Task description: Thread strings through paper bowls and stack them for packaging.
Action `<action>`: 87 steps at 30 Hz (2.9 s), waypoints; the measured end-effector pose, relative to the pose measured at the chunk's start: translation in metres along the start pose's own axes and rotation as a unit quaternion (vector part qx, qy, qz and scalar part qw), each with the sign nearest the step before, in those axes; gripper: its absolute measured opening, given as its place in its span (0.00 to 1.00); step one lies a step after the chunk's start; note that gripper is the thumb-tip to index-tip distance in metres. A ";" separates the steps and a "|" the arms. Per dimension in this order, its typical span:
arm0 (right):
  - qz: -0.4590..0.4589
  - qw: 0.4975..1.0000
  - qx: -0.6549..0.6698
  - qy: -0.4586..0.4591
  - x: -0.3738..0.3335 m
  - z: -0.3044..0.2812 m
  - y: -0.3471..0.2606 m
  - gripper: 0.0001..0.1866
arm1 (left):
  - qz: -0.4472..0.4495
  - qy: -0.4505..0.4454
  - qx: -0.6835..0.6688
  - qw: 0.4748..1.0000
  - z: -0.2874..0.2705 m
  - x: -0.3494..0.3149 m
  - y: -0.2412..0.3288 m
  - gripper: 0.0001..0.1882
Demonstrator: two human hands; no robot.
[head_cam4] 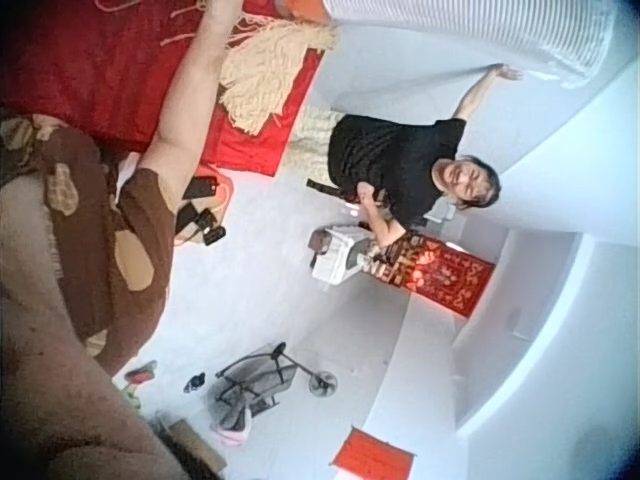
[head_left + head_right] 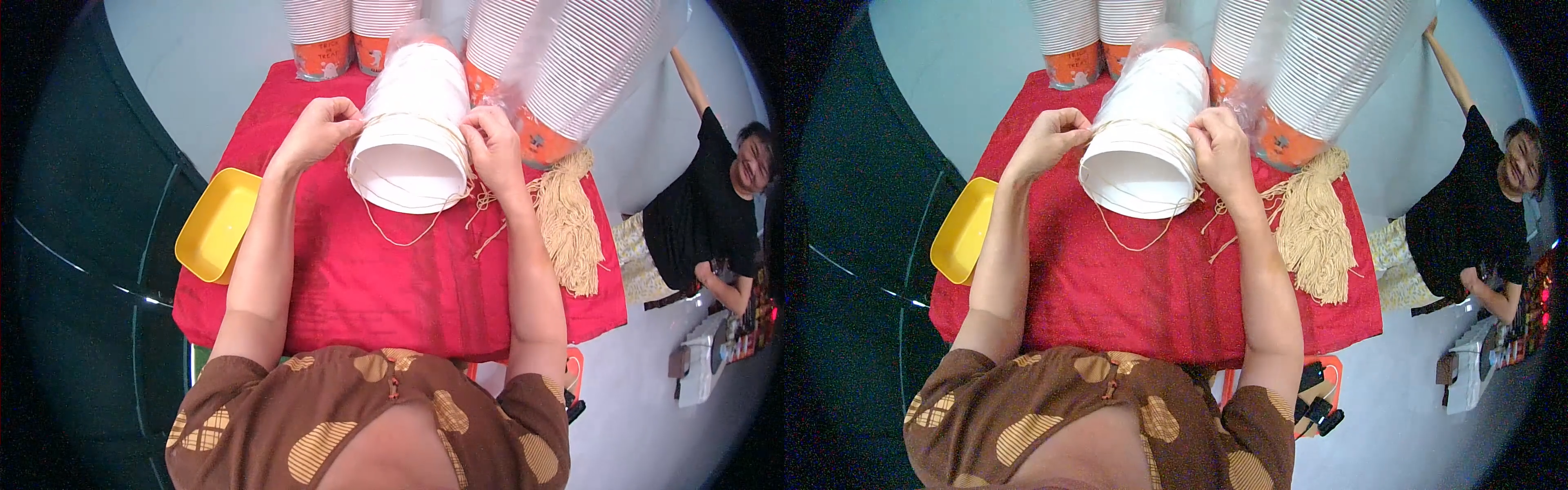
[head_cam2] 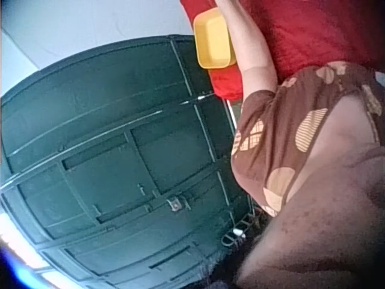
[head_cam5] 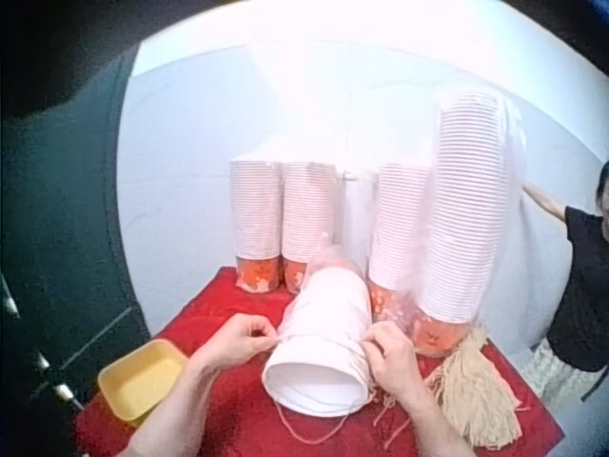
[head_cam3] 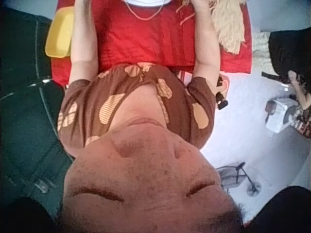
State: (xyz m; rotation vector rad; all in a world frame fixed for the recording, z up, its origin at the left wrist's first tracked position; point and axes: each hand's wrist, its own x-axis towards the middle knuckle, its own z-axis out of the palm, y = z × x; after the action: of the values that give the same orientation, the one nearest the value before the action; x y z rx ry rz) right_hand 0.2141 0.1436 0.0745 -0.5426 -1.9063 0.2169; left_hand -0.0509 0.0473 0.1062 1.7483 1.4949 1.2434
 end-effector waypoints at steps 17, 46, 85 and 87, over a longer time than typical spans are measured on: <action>0.240 0.913 0.277 -0.179 0.005 -0.023 0.003 0.04 | 0.007 -0.075 -0.106 0.991 -0.012 -0.005 0.006 0.03; 0.097 0.993 -0.026 -0.060 0.008 -0.016 -0.029 0.12 | 0.161 0.185 0.219 0.944 0.031 -0.004 0.012 0.08; 0.249 0.946 0.035 0.203 0.045 -0.164 -0.006 0.22 | 0.090 0.128 0.149 0.976 0.026 -0.011 0.016 0.08; 0.232 0.950 -0.051 0.204 0.056 -0.189 0.003 0.28 | 0.105 0.135 0.136 0.976 0.024 -0.010 0.015 0.09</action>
State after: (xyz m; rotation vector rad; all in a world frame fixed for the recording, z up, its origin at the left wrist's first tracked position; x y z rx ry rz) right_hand 0.3705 0.1530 0.1944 -1.0228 -1.3728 0.2838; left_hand -0.0222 0.0382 0.1046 2.0226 1.7380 1.4888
